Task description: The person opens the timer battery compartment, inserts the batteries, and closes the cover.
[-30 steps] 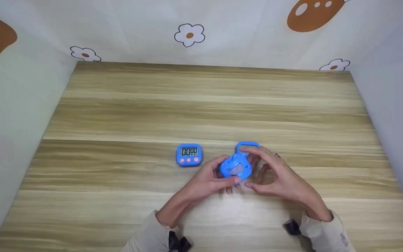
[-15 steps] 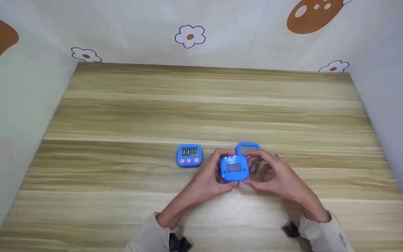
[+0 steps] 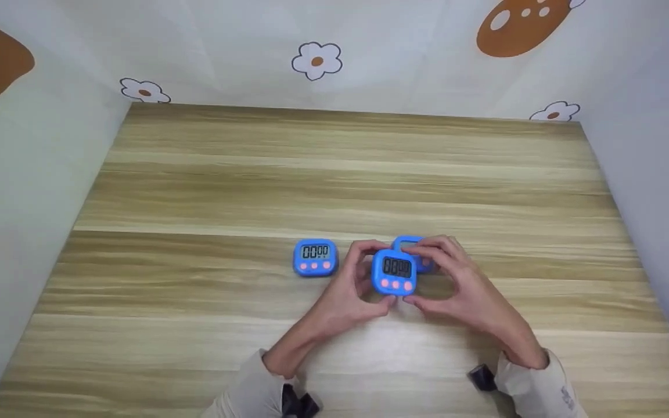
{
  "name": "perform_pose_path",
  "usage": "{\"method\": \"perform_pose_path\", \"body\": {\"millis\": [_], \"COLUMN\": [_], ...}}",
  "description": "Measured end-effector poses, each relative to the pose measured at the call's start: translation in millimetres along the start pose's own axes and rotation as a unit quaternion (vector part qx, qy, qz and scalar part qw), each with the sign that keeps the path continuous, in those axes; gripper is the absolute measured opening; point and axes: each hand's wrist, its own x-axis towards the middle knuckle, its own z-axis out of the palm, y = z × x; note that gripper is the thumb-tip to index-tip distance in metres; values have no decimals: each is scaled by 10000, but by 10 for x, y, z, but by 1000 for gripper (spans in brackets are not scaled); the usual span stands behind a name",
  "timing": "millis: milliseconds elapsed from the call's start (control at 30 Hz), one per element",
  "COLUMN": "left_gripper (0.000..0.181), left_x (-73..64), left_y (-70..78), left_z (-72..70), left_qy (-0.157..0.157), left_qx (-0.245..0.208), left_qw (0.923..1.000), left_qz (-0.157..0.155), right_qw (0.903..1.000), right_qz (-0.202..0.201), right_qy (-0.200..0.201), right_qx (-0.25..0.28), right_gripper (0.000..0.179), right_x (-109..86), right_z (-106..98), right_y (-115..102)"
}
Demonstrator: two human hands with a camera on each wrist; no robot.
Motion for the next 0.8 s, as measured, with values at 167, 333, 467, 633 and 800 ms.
{"method": "perform_pose_path", "body": {"millis": [167,333,467,633,800], "left_gripper": [71,66,64,71,78], "left_x": [79,233,304,346,441], "left_y": [117,198,167,192,260], "left_z": [-152,-362,-441,-391,-228], "left_qy": [-39,-296,-571,-654,-752], "left_qx": [2424,5178,6003,6143,6253], "left_qw": [9702,8550,7976,7853,7764], "left_qz": [-32,14,-171,-405,-247], "right_qw": [9975,9845,9732,9683,9696], "right_qz": [-141,-274,-195,45,469], "right_qy": [-99,-582,-1059,-1258,-957], "right_qx": [-686,-1631,-2032,-2159,-2202], "right_gripper": [67,64,61,70,81], "right_x": [156,428,546,510,319], "right_z": [24,106,210,128,-153], "right_y": [62,98,119,103,131]}}
